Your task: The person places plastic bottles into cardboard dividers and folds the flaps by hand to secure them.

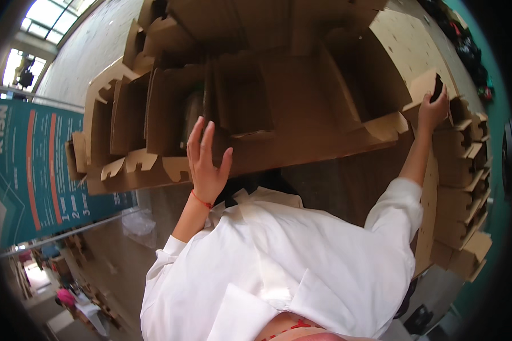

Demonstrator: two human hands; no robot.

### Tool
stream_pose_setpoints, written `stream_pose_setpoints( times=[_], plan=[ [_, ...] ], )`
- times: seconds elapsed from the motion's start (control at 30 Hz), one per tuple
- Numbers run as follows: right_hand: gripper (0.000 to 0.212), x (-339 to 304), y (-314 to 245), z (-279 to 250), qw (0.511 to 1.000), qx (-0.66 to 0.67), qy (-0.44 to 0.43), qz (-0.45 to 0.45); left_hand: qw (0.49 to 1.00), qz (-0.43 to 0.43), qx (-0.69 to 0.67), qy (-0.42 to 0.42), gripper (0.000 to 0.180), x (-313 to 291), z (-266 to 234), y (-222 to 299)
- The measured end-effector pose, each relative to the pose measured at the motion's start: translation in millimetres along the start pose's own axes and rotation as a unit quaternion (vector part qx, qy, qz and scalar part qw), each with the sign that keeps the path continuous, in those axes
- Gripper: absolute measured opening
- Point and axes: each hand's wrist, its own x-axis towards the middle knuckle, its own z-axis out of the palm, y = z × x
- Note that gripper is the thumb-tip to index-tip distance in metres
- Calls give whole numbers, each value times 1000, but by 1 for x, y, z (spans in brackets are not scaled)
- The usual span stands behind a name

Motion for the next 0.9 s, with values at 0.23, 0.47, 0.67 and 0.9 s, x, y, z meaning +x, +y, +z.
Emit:
stream_pose_setpoints(
  times=[0.23,0.47,0.67,0.9],
  plan=[
    [46,-60,-180,-115,911,287,-293,-46,978,-183,-67,-79,51,-10,2,-31],
    [49,-117,-306,-136,792,366,-488,-36,980,-157,21,-119,29,-9,21,-47],
    [35,-110,-283,-119,756,423,-491,93,986,-117,69,-97,26,-18,26,-67],
    [37,-23,-130,-203,820,401,-56,405,977,-150,74,-130,25,-11,27,-53]
  ],
)
